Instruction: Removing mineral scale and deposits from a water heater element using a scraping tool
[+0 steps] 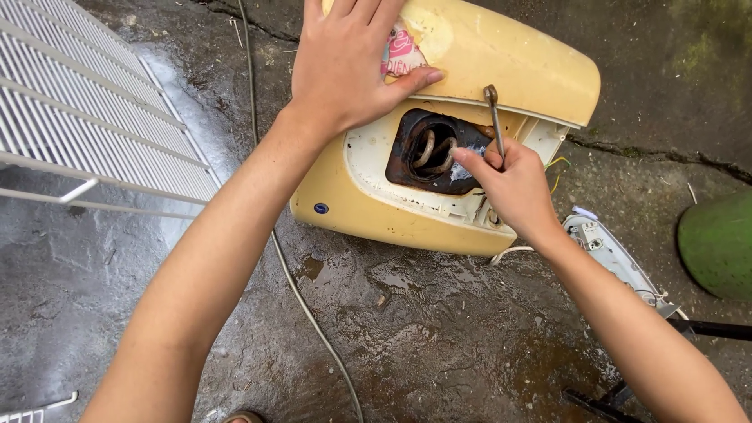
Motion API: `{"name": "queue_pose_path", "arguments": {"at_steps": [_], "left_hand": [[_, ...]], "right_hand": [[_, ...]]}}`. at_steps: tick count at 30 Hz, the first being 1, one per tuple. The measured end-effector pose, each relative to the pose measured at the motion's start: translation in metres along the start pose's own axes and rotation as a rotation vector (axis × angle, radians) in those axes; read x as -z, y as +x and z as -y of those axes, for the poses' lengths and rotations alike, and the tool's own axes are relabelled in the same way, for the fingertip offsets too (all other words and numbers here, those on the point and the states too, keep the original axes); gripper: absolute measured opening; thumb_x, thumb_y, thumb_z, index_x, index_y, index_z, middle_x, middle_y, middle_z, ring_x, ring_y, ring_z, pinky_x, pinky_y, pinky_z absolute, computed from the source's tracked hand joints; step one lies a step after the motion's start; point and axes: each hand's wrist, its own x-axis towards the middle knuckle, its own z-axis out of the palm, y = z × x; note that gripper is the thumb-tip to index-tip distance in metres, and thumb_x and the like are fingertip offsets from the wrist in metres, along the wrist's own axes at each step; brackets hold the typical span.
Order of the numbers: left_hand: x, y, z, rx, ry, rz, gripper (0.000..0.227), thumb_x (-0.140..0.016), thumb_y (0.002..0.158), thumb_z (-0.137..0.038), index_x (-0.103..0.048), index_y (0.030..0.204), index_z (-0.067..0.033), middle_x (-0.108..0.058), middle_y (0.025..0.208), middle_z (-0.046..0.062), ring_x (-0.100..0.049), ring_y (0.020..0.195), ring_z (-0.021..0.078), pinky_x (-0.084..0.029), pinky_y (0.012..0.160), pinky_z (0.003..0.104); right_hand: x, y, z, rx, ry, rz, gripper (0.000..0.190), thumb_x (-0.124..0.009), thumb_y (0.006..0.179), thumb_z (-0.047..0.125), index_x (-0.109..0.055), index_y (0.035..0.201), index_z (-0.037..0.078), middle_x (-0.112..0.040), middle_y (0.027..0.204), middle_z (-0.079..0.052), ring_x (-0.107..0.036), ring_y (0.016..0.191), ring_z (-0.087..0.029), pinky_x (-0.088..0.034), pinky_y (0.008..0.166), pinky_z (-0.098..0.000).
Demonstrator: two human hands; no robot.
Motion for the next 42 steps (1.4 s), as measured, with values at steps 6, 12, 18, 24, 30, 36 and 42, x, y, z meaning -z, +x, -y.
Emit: {"name": "queue_pose_path", "arguments": {"at_steps": [6,12,18,24,30,36,42], "left_hand": [[0.005,-0.001,-0.004,-0.005,-0.001,0.0,0.082,-0.066,0.102,-0.077,-0.057,0.142,-0.0059,-0.066,0.134,0.011,-0.06,0.119,0.0294,-0.032,0.104,0.05],[0.004,0.004,-0.002,-0.02,0.014,0.015,0.086,-0.076,0.098,-0.075,-0.056,0.142,-0.0039,-0.065,0.135,0.011,-0.058,0.119,0.0293,-0.032,0.104,0.052],[-0.009,0.002,0.004,-0.015,0.053,0.017,0.087,-0.061,0.102,-0.083,-0.056,0.14,-0.005,-0.067,0.13,0.012,-0.06,0.113,0.0304,-0.037,0.097,0.052],[-0.004,0.0,0.003,-0.047,0.045,-0.019,0.081,-0.069,0.101,-0.075,-0.059,0.134,-0.0015,-0.067,0.123,0.014,-0.06,0.106,0.0319,-0.039,0.094,0.048],[-0.013,0.001,0.008,-0.009,0.012,-0.013,0.078,-0.068,0.101,-0.075,-0.06,0.134,-0.0046,-0.069,0.119,0.014,-0.061,0.103,0.0324,-0.038,0.094,0.048],[-0.012,0.004,0.009,-0.004,-0.006,0.0,0.076,-0.069,0.1,-0.071,-0.061,0.132,-0.0022,-0.067,0.122,0.016,-0.058,0.107,0.0343,-0.036,0.096,0.049],[-0.011,0.001,0.006,-0.039,0.019,0.006,0.08,-0.062,0.104,-0.075,-0.062,0.133,-0.0003,-0.07,0.121,0.017,-0.06,0.106,0.0345,-0.034,0.098,0.051]], "right_hand": [[-0.01,0.005,-0.003,-0.032,0.026,-0.047,0.058,-0.082,0.093,0.026,-0.032,0.066,0.018,-0.043,0.056,0.004,-0.038,0.047,-0.006,-0.035,0.042,-0.0208],[-0.02,0.007,-0.018,0.024,0.025,-0.096,0.059,-0.077,0.099,0.024,-0.031,0.063,0.016,-0.037,0.057,0.004,-0.034,0.049,-0.007,-0.034,0.045,-0.0232],[-0.024,0.009,-0.013,0.067,0.035,-0.074,0.06,-0.073,0.102,0.019,-0.031,0.059,0.017,-0.036,0.053,0.004,-0.032,0.044,-0.008,-0.034,0.043,-0.0223],[-0.043,0.012,-0.016,0.045,0.022,-0.11,0.056,-0.075,0.098,0.019,-0.034,0.061,0.014,-0.037,0.053,0.004,-0.034,0.046,-0.008,-0.034,0.044,-0.0253],[-0.018,0.011,-0.013,0.109,0.113,-0.143,0.057,-0.075,0.101,0.018,-0.033,0.063,0.019,-0.039,0.056,0.006,-0.035,0.047,-0.006,-0.034,0.048,-0.0205],[0.029,-0.009,-0.028,0.208,0.181,-0.15,0.053,-0.065,0.108,0.012,-0.034,0.065,0.018,-0.046,0.056,0.002,-0.044,0.048,-0.008,-0.037,0.047,-0.0208],[0.058,-0.031,-0.049,0.106,0.24,-0.177,0.056,-0.042,0.118,0.036,-0.048,0.069,0.009,-0.047,0.06,-0.002,-0.041,0.053,-0.01,-0.036,0.054,-0.0233]]}}
